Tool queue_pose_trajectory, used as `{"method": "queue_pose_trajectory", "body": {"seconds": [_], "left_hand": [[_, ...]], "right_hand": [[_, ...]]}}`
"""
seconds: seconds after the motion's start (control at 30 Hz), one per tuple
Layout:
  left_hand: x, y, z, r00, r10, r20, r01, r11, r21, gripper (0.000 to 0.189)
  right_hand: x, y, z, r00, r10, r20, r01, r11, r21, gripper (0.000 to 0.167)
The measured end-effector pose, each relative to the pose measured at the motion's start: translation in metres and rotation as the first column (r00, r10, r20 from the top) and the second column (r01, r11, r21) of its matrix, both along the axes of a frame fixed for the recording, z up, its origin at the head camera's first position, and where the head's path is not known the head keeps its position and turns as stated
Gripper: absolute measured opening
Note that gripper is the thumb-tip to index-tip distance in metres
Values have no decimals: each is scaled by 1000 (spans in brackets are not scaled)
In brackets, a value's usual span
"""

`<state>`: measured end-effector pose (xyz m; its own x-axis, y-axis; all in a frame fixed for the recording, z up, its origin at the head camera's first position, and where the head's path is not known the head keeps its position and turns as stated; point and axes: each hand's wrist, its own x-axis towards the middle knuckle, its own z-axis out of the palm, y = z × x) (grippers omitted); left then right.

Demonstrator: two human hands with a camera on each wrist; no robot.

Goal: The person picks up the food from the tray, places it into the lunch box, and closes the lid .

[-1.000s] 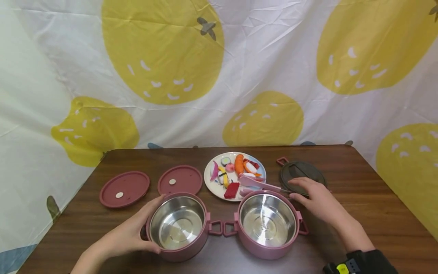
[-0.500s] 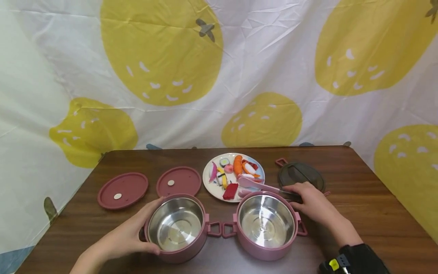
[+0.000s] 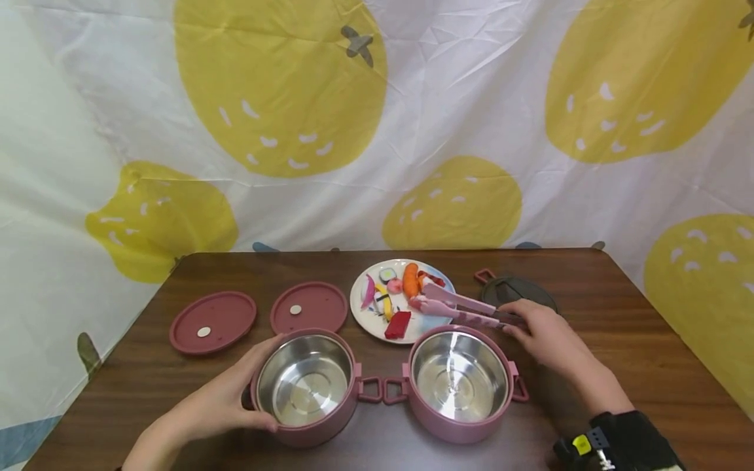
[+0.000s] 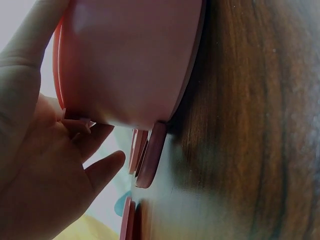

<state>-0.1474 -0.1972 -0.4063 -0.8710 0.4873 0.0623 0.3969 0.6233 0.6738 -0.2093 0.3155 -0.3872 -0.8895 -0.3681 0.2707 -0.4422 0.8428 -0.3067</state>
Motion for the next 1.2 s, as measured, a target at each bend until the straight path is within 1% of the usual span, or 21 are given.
{"method": "queue_pose_trajectory", "body": {"seconds": [0.17,0.37,0.47,0.6,0.77,0.87,1.03,1.2], "left_hand": [[1,0,2,1000,-1,3,1,1000,5,123],[-2,1,3,1000,-15,-8,16,1000,13,121],[-2,-1,2,1000,-15,-16,16,1000,8,121],[-1,-2,0,1000,-12,-15,12,1000,12,121],[-1,-1,0,1000,-15,-22,15,1000,5,121],[-2,0,0,1000,-14,-21,14,1000,7,121],[1,-1,1,1000,-5,-6,5,1000,0,122],[2,-1,3,1000,8,-11,-8,1000,-11,122]], "right_hand": [[-1,0,13,996,-51,-71,58,994,95,29],[-1,-8,20,994,-91,-64,100,980,171,31],[-2,-13,22,993,-92,-71,105,971,215,31],[-4,-18,25,991,-70,-112,97,963,253,29],[-3,-19,26,986,-62,-155,100,963,251,24],[-3,-19,24,981,-68,-182,110,967,231,22],[-3,-19,22,971,-67,-229,115,972,202,21],[1,-19,28,962,-82,-260,131,976,175,23]]}}
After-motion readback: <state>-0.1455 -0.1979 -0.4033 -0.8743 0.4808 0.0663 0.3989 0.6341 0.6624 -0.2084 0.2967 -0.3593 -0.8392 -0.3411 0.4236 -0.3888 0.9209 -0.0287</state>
